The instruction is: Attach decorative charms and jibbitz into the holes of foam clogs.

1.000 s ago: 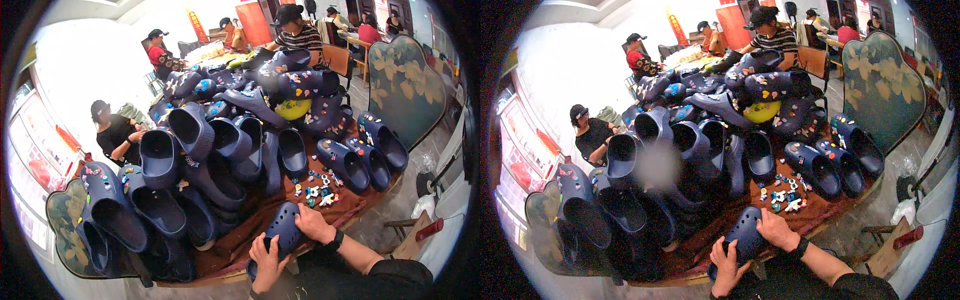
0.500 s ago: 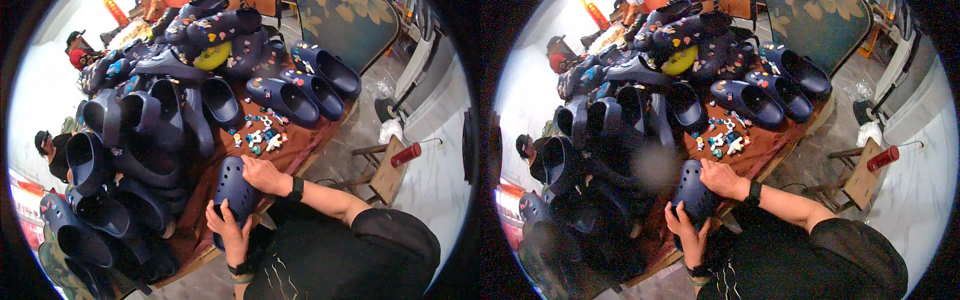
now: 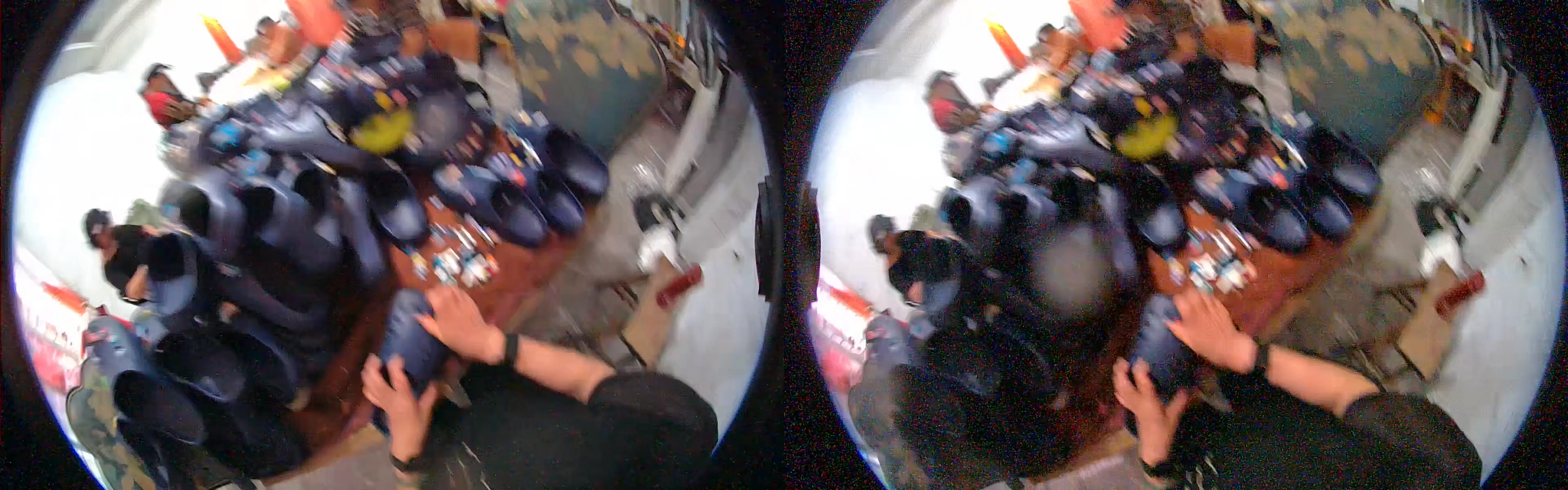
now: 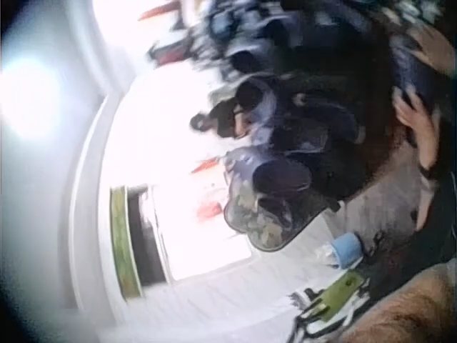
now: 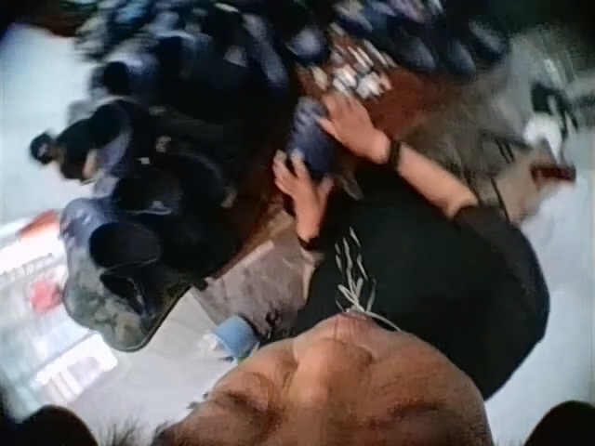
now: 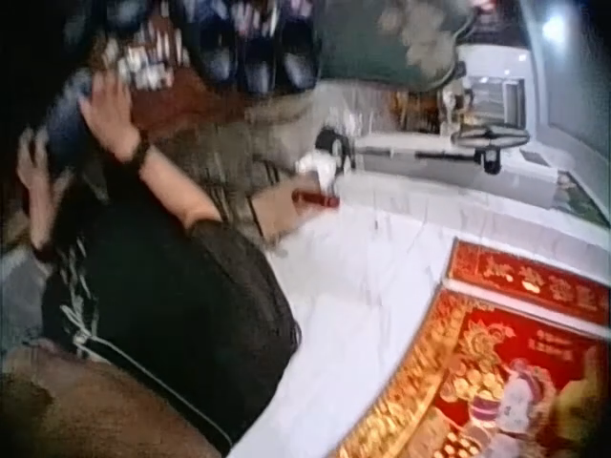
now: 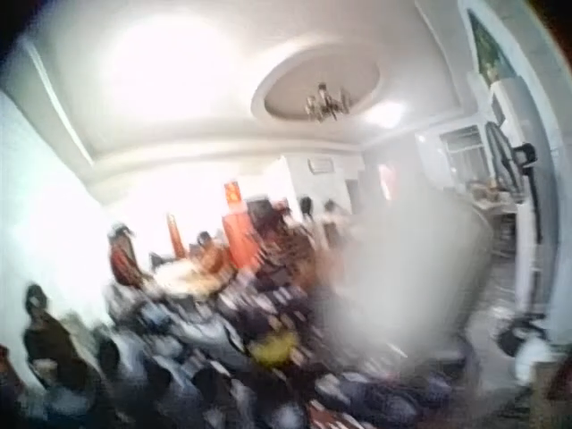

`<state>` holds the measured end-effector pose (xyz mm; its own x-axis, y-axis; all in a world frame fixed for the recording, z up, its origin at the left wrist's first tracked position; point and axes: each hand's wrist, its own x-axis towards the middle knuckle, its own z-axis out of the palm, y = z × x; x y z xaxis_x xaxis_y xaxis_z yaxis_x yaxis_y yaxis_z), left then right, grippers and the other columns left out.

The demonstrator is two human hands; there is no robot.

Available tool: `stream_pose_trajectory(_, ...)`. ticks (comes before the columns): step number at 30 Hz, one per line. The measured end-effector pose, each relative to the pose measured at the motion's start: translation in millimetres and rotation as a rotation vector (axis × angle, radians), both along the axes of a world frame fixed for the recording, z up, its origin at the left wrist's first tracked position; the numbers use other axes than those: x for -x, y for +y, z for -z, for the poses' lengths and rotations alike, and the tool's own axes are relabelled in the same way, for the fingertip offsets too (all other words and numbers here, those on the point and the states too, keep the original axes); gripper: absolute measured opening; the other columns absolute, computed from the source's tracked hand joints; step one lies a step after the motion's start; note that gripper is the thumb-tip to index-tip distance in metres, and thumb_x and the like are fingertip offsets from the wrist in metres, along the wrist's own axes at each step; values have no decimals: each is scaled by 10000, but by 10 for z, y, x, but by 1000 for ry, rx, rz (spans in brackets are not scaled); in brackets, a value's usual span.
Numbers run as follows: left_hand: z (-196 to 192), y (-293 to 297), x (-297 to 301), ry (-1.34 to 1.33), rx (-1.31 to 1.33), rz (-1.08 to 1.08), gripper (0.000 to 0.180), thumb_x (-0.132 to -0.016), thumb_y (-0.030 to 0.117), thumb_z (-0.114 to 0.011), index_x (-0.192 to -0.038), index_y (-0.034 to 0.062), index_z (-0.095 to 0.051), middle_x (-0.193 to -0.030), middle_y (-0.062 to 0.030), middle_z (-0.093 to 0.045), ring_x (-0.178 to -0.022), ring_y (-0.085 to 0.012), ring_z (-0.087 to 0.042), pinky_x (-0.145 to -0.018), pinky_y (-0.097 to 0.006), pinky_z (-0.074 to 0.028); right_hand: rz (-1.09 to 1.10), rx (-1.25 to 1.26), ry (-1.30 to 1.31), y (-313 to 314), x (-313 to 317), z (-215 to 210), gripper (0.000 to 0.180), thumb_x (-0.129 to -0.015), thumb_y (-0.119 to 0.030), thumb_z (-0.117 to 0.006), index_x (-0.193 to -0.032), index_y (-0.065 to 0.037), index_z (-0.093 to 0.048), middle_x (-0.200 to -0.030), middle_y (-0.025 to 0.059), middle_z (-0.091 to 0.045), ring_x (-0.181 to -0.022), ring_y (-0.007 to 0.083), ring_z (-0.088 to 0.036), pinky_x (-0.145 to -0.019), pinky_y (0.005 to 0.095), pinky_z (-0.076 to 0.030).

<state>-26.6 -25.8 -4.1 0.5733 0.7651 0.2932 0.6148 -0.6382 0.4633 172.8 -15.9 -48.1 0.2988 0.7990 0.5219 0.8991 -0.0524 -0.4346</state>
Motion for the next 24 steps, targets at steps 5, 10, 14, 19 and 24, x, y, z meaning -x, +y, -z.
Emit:
stream_pose_trajectory(5,-29,-42,-34,-68,-106,-26,694,-757,163,-780,-1366,58,-463,-1378,-248,-424,-1263,-417,-419,-1015,-518,-347,-203,-45,-11,-24,-34,-136,195,-860,-125,-665,-961,-37,-523,-913,179,-522,-854,360,-564,-734,434,-501)
stream_pose_trajectory(10,55,-51,-9,-30,-2,20,924,-688,216,-809,-1462,75,-325,-1481,-283,-260,-1355,-473,-263,-1066,-572,-235,-227,-82,-76,44,-132,-160,190,-845,-148,-673,-891,-46,-519,-834,141,-525,-797,322,-571,-659,403,-491)
stream_pose_trajectory(14,138,-6,15,-6,-32,16,912,-699,232,-810,-1458,62,-333,-1476,-283,-277,-1361,-471,-268,-1067,-569,-246,-236,-99,-289,167,-121,-163,220,-833,-211,-701,-758,-80,-541,-705,81,-522,-684,254,-579,-587,359,-472)
stream_pose_trajectory(19,219,74,61,85,-15,4,979,-582,277,-907,-1403,109,-401,-1443,-248,-287,-1320,-449,-302,-1043,-587,-246,-277,-180,-193,235,-112,-155,300,-836,-276,-722,-662,-120,-535,-666,39,-519,-618,218,-577,-569,365,-461)
stream_pose_trajectory(24,188,-11,25,1,-32,15,913,-715,242,-803,-1468,63,-319,-1487,-286,-264,-1363,-480,-262,-1069,-578,-245,-385,-221,-130,205,-183,-167,312,-852,-274,-727,-666,-114,-535,-633,48,-495,-586,238,-588,-532,380,-452)
